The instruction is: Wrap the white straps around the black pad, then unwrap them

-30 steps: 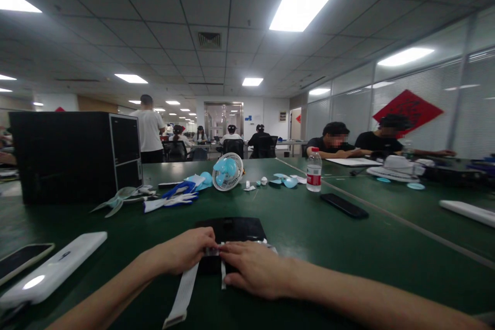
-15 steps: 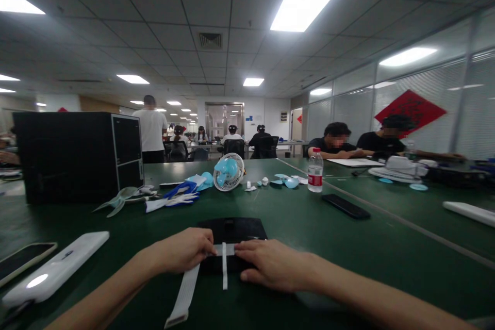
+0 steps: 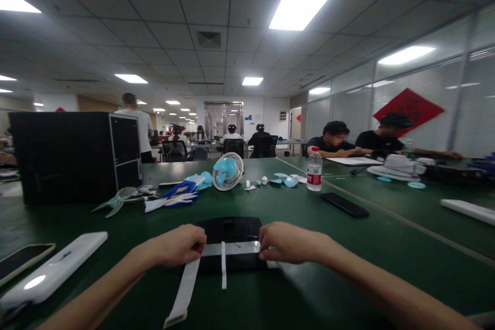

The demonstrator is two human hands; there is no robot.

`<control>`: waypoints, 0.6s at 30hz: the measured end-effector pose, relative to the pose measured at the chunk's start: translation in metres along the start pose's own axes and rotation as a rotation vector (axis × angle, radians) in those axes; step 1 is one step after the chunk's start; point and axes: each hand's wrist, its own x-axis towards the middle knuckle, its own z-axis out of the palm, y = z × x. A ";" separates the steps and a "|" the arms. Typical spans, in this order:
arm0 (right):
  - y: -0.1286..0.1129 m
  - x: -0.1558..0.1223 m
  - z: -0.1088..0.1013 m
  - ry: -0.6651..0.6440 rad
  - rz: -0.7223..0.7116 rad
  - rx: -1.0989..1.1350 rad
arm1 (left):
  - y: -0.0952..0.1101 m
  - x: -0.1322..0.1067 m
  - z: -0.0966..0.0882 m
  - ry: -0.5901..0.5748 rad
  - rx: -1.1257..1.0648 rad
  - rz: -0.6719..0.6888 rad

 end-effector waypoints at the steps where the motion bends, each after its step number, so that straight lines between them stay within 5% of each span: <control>1: 0.001 0.000 -0.001 -0.010 -0.013 -0.003 | -0.001 0.000 0.000 -0.006 -0.008 -0.010; 11: -0.001 0.002 -0.002 -0.002 -0.018 -0.032 | -0.004 0.002 0.003 0.003 -0.023 -0.046; 18: 0.006 0.013 -0.002 0.143 0.038 -0.029 | -0.014 0.007 0.002 0.034 -0.126 -0.040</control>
